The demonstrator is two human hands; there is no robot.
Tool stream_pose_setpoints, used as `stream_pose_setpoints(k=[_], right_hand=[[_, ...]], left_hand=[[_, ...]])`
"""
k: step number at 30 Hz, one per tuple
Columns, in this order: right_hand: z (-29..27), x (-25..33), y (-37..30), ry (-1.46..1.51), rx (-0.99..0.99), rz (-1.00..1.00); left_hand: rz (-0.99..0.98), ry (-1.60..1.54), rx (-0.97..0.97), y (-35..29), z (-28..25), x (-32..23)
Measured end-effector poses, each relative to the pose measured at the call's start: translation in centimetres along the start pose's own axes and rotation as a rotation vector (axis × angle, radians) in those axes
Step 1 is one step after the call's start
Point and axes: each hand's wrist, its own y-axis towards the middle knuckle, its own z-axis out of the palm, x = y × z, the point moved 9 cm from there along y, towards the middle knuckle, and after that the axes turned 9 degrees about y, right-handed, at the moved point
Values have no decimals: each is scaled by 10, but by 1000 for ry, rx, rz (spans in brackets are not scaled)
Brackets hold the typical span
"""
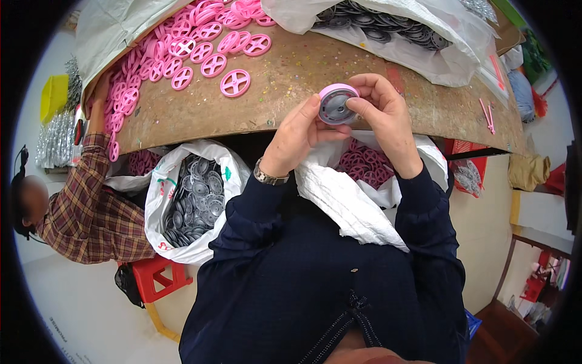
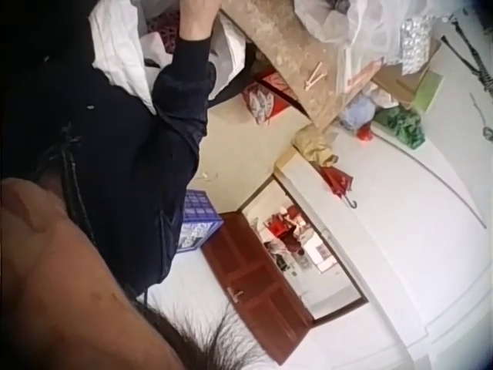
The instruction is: Assemble circular plastic toy components by joining pink and grey parts together at a workbench.
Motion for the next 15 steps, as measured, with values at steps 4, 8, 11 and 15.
stream_pose_setpoints(k=[4, 8, 11, 15], right_hand=[[6, -1, -5, -49, 82, 67], [11, 3, -10, -67, 103, 99], [15, 4, -14, -65, 106, 91], [16, 11, -18, -322, 94, -37]], left_hand=[[141, 388, -159, -7, -6, -21], [258, 627, -188, -12, 5, -36], [268, 670, -208, -14, 3, -36], [395, 830, -315, -16, -1, -33]])
